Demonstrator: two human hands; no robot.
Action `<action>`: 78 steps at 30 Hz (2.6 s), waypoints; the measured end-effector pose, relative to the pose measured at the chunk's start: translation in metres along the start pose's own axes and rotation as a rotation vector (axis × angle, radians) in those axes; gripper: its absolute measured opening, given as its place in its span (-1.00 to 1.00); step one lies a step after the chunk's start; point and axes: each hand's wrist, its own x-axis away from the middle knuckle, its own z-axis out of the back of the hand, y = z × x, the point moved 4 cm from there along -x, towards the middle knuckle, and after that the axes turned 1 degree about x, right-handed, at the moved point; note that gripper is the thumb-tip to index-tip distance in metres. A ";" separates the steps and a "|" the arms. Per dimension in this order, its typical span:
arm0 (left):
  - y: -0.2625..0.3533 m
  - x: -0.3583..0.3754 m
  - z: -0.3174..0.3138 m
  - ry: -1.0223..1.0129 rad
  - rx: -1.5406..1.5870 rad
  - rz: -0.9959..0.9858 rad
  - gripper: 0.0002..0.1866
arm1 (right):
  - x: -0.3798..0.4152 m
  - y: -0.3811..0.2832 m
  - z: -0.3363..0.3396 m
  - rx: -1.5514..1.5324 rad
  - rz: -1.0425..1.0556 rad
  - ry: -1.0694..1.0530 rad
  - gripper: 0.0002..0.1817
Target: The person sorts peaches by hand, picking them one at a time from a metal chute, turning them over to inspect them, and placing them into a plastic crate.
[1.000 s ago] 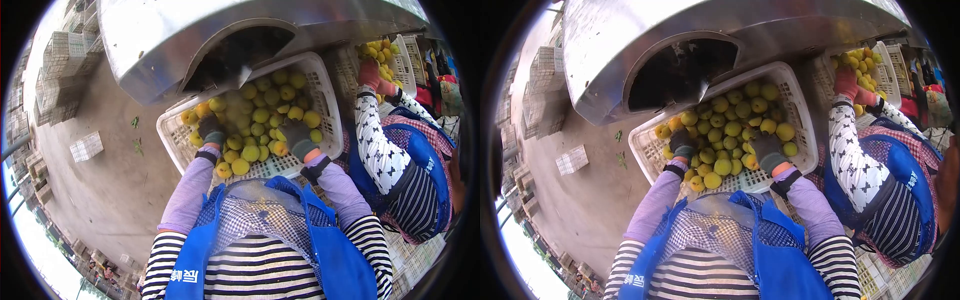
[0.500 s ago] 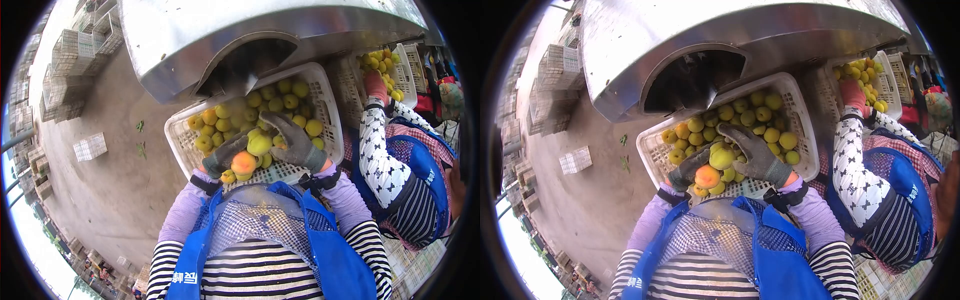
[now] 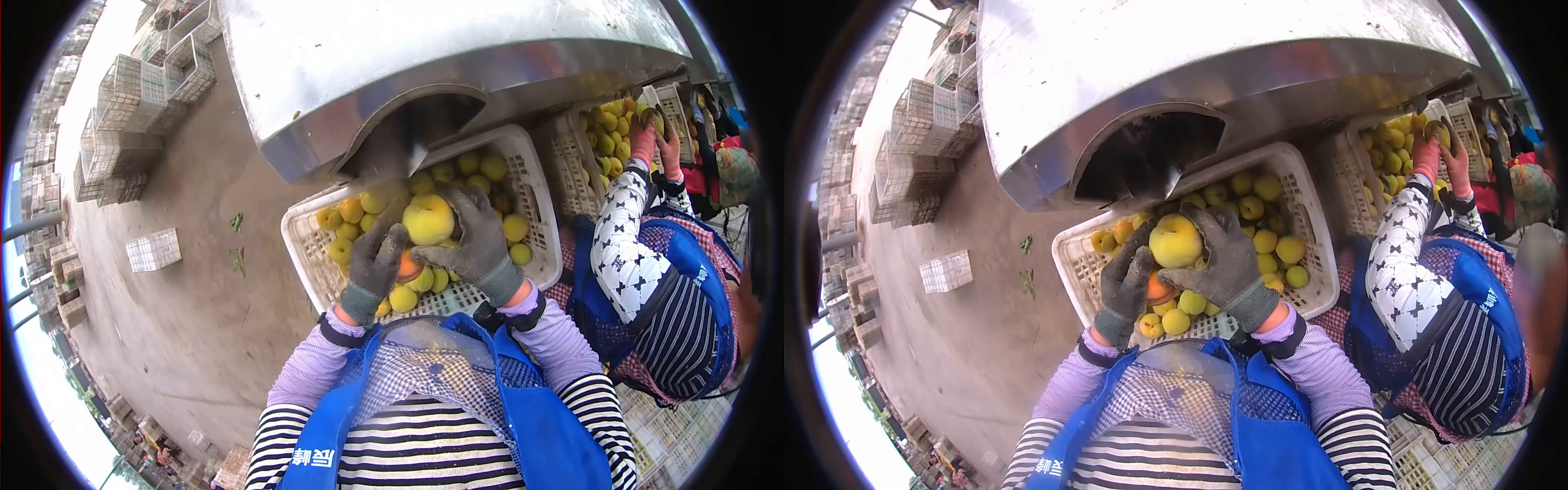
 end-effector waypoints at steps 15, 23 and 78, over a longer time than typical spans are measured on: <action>0.009 -0.026 0.023 0.072 -0.017 -0.142 -0.46 | -0.148 0.007 -0.047 0.508 0.151 0.160 -0.37; -0.024 -0.017 0.035 0.064 0.442 0.013 -0.49 | -0.048 -0.032 -0.044 0.139 0.203 -0.263 0.09; -0.135 0.015 -0.028 -0.403 0.075 0.132 -0.48 | 0.089 0.181 -0.073 -0.391 -0.262 -0.544 -0.14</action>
